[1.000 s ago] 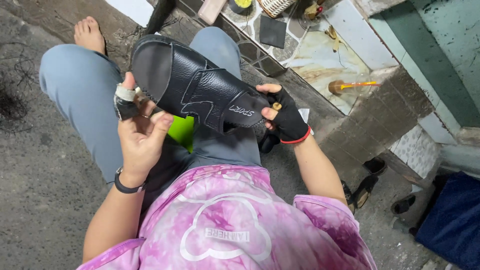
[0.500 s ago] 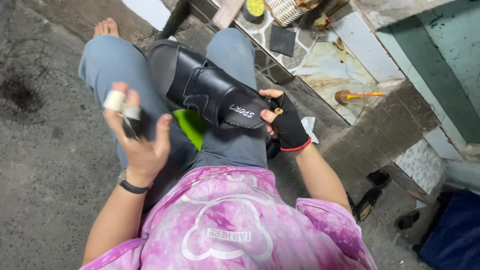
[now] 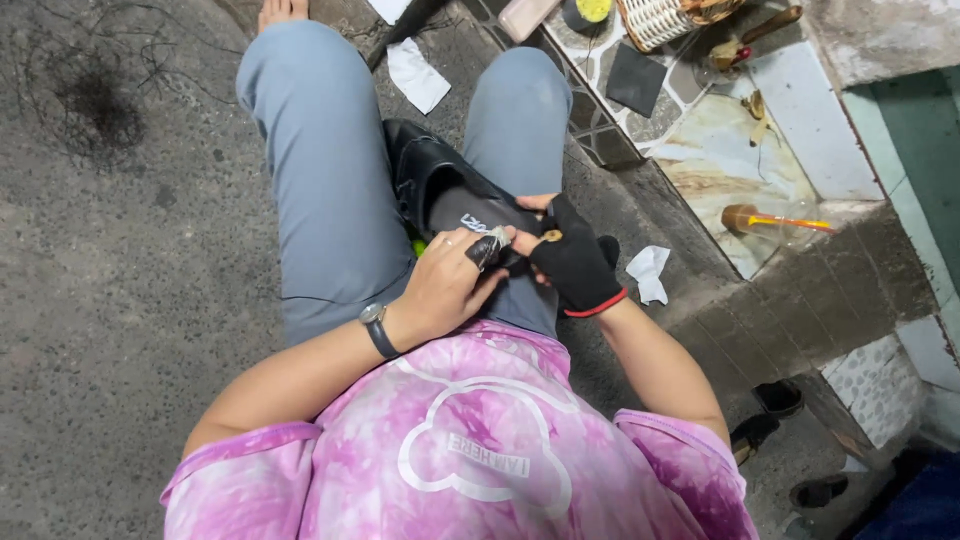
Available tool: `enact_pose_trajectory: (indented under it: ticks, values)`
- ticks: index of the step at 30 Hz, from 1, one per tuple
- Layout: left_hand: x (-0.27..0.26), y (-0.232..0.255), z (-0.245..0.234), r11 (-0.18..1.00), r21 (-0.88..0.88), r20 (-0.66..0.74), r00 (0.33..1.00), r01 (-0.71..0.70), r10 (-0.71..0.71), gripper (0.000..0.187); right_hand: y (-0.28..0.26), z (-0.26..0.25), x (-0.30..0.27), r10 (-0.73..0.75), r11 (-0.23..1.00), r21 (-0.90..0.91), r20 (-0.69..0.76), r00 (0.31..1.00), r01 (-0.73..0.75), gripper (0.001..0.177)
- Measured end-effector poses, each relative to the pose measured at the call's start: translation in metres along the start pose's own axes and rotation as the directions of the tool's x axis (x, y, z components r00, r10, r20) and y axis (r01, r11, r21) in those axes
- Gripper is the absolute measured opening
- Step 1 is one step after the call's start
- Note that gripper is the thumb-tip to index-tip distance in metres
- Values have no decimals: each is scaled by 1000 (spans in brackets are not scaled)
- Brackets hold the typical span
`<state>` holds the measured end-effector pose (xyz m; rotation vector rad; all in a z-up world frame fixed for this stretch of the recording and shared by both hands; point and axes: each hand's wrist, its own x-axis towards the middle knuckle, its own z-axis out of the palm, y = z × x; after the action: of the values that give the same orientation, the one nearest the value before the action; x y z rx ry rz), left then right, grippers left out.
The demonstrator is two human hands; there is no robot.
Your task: Hand-sewing the sole of a black sandal using a needle and thread while sitting on the floor.
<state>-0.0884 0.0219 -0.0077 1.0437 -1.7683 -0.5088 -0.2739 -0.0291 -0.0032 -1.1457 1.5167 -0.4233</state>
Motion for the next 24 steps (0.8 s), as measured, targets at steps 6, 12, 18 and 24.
enact_pose_trajectory:
  ticks: [6,12,18,24]
  values:
    - [-4,0,-17,921,-242,146,950,306,-277,16,-23,7,6,-82,987,-126,135,987,99,46]
    - [-27,-26,-21,458,-666,330,783,589,-527,63,-6,-9,-10,-88,949,-248,381,920,194,76]
    - [12,12,-63,935,-158,230,933,317,-277,30,-30,-10,-55,-490,791,-140,438,754,595,7]
    - [3,-37,-97,969,237,-27,998,65,-60,20,-37,-23,-72,-831,466,-251,205,517,849,36]
